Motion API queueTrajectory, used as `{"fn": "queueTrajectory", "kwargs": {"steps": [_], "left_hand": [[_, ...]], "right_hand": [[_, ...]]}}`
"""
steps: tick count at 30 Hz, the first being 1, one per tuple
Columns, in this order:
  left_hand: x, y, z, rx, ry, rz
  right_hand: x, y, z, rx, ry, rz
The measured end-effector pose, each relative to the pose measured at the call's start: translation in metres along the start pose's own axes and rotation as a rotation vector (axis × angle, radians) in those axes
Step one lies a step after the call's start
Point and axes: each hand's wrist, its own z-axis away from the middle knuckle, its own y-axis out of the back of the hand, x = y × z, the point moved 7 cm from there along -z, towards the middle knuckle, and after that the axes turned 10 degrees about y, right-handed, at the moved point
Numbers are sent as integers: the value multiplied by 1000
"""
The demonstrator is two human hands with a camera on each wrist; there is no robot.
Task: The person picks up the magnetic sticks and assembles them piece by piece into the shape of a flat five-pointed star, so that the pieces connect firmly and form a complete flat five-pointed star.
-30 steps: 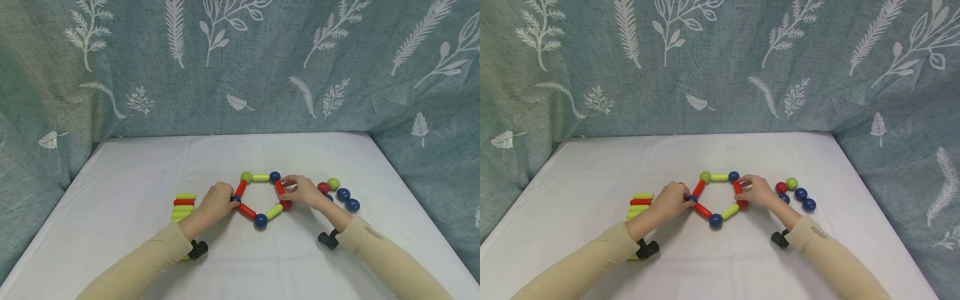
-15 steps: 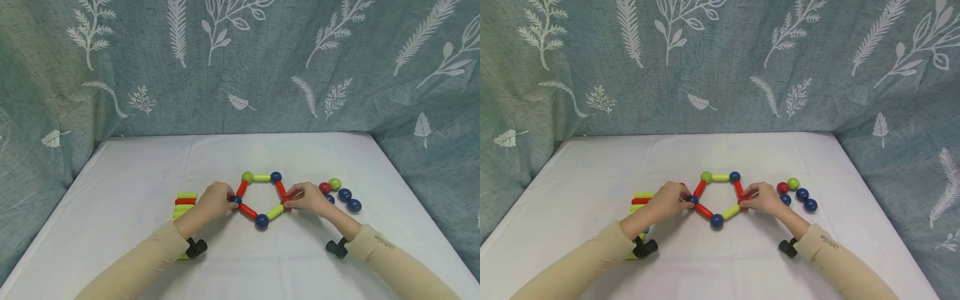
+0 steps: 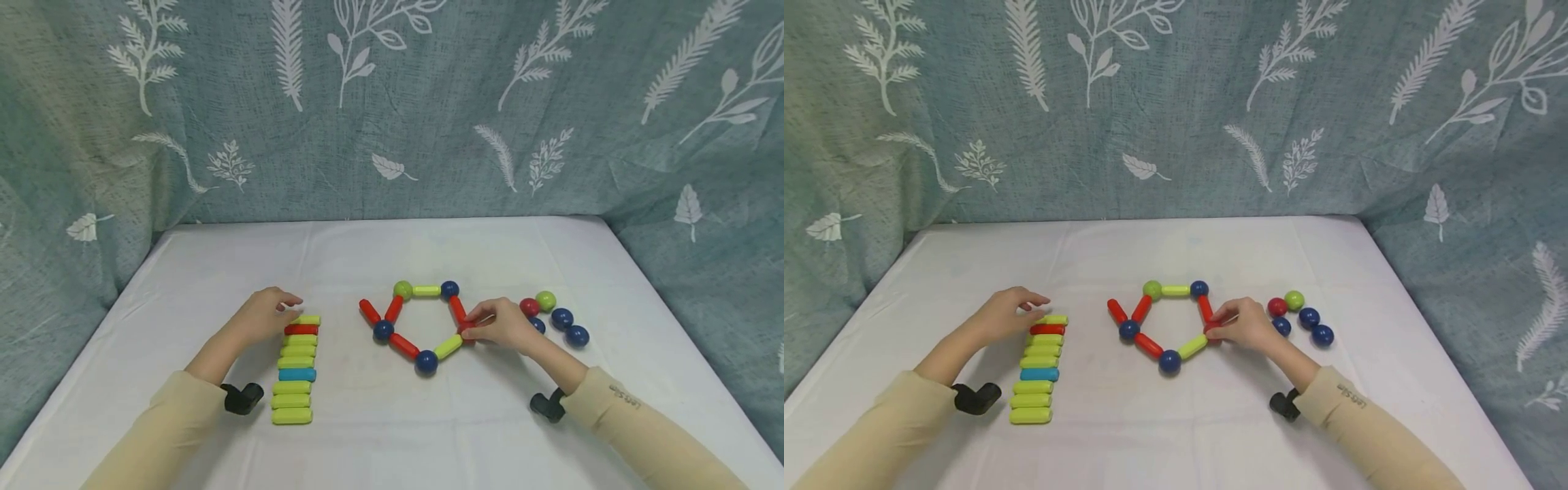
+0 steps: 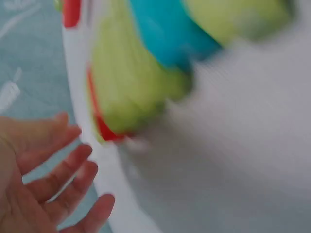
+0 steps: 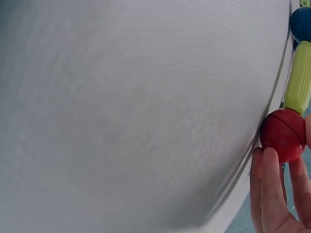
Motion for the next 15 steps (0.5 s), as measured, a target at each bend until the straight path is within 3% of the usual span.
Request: {"fn": "queueTrajectory", "kwargs": {"steps": [6, 15], "left_hand": [[-16, -9, 1, -23, -59, -6], [-17, -10, -7, -8, -47, 9]], "right_hand": [[2, -1, 0, -4, -20, -18], [3, -1, 1, 2, -13, -43]]}}
